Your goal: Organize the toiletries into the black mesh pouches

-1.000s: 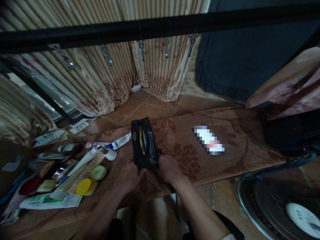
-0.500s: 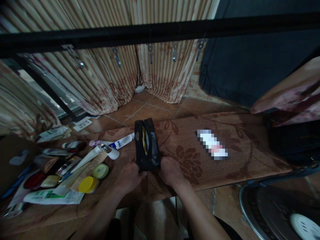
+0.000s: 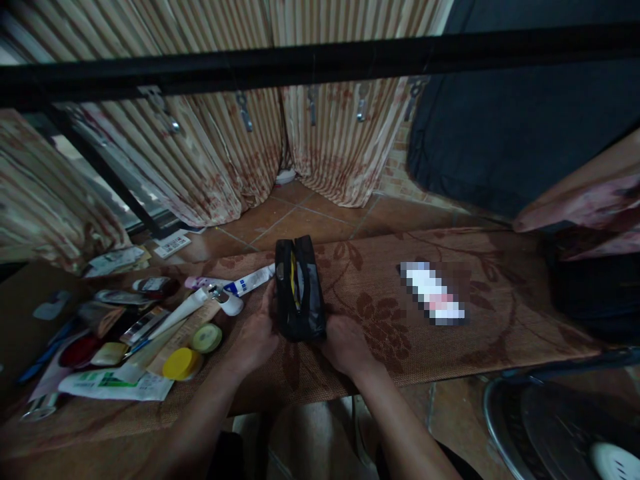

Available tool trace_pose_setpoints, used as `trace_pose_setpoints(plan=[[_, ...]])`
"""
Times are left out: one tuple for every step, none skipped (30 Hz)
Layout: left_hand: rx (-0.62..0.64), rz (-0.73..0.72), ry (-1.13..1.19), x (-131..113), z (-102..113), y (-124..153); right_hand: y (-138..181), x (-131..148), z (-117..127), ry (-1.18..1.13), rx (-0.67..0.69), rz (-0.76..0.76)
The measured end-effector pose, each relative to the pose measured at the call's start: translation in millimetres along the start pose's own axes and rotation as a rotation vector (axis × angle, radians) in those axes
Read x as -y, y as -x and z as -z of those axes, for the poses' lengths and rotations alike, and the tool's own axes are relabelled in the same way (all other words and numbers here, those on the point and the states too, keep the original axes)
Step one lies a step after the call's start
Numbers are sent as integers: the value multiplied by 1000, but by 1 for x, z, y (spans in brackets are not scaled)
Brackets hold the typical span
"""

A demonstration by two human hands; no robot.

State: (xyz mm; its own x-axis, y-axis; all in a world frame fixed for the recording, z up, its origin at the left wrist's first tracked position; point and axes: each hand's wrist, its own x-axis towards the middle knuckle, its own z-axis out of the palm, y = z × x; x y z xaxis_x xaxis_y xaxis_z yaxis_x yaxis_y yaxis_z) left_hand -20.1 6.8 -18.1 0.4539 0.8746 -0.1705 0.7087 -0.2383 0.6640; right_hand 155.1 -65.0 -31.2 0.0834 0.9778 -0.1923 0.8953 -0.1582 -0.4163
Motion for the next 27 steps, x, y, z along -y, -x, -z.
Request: trace_pose_setpoints(plan=[[-24,-13,27,0,0,-1,0,0,0,0,1,6],[-47,-44,53,0,1,-3,0,-1,-1,1,3,12],[-68,-86,80,0,1,-4,0,-2,-1,3,5,18],[-87,-130,105,1,1,-6,-1,-2,-2,6,6,23],[-102,-174,127,1,0,-7,-1,-3,-3,10,6,27],[-114,-212,147,1,0,-8,-1,-4,-4,14,5,30],[-124,-241,161,2,-1,-9,-2,-5,-4,18,3,33],[-134,-260,169,2,-1,-10,-2,-5,-5,21,1,36],[-141,-270,169,2,-2,-10,-2,-6,-6,24,-2,39],[-141,-274,164,2,-2,-10,-2,-6,-6,26,-6,41],[-139,-271,156,1,-1,-10,-2,-6,-7,28,-9,42],[-137,-263,146,1,-1,-10,-2,-6,-7,30,-12,41],[-134,-253,138,0,-1,-10,-1,-5,-7,32,-15,37],[-129,-238,132,-1,-1,-10,-1,-5,-7,34,-17,31],[-123,-221,128,-2,-1,-10,-1,-4,-7,36,-19,25],[-118,-203,127,-3,-1,-10,0,-3,-7,38,-22,18],[-115,-188,127,-4,-1,-10,0,-2,-7,39,-25,12],[-110,-178,128,-5,-2,-10,-1,-2,-7,39,-30,8],[-103,-172,130,-6,-3,-11,-1,-1,-7,39,-33,5],[-94,-165,132,-7,-3,-11,-1,-1,-7,39,-35,2],[-83,-156,132,-8,-4,-11,-1,-1,-7,40,-35,-1],[-68,-143,131,-9,-4,-11,-1,-1,-7,41,-32,-4],[-49,-126,127,-9,-4,-11,-1,-1,-7,43,-28,-5],[-31,-106,121,-10,-4,-11,-1,-1,-7,44,-24,-3],[-16,-88,114,-9,-5,-11,-1,-1,-7,46,-20,-1],[-2,-75,106,-9,-5,-11,-1,-1,-6,48,-17,2],[12,-67,98,-7,-5,-11,-1,-1,-6,50,-14,8]])
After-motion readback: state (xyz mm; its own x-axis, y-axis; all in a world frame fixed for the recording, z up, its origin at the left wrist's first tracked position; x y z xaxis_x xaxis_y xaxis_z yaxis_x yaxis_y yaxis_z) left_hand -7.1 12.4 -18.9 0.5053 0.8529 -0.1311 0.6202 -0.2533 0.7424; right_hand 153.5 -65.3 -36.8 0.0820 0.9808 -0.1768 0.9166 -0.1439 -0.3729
